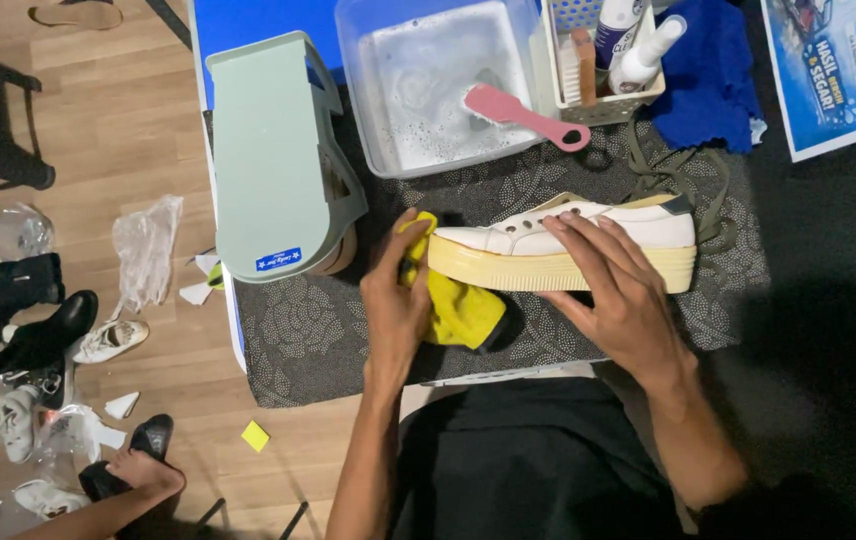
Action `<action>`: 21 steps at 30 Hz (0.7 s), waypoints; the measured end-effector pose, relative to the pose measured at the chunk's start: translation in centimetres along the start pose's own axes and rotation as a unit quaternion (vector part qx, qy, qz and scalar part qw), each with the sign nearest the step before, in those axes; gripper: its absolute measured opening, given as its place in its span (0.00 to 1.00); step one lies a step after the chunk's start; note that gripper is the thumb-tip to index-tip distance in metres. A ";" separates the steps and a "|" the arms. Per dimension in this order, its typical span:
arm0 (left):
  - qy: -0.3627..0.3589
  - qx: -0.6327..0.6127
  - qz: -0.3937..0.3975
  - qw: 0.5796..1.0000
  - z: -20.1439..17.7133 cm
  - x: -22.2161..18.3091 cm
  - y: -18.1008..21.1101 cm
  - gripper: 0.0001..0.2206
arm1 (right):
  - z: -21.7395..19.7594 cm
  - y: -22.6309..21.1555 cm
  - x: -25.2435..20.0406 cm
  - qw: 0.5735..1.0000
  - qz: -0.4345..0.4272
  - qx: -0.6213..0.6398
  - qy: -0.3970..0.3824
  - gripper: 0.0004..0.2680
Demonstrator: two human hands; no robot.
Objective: Scrubbing the white rubber soles of a sneaker with a small brush and soapy water, then wiping it clean with a cloth.
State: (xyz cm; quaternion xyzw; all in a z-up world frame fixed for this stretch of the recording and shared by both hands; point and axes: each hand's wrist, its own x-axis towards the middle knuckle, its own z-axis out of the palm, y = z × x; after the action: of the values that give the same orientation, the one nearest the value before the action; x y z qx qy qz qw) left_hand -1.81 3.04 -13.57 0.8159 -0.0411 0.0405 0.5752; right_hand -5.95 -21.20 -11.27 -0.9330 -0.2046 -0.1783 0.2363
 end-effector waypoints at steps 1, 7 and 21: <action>0.002 0.001 0.000 1.000 0.3 -0.2 0.3 0.18 | -0.1 0.0 0.0 1.000 -0.002 0.001 0.000 0.27; -0.035 0.052 -0.019 0.998 -0.2 -1.0 0.8 0.35 | -0.3 0.1 0.5 1.000 -0.009 -0.005 0.002 0.26; -0.182 0.061 0.167 0.967 -2.2 -0.6 3.9 0.31 | -4.2 -1.2 1.3 0.995 -0.082 0.041 -0.038 0.25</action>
State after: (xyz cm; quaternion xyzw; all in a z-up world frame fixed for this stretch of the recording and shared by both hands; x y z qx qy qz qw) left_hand -2.90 3.78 -9.22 0.8248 -0.2781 -0.0107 0.4921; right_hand -6.41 -21.98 -6.83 -0.9088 -0.2962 -0.1530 0.2509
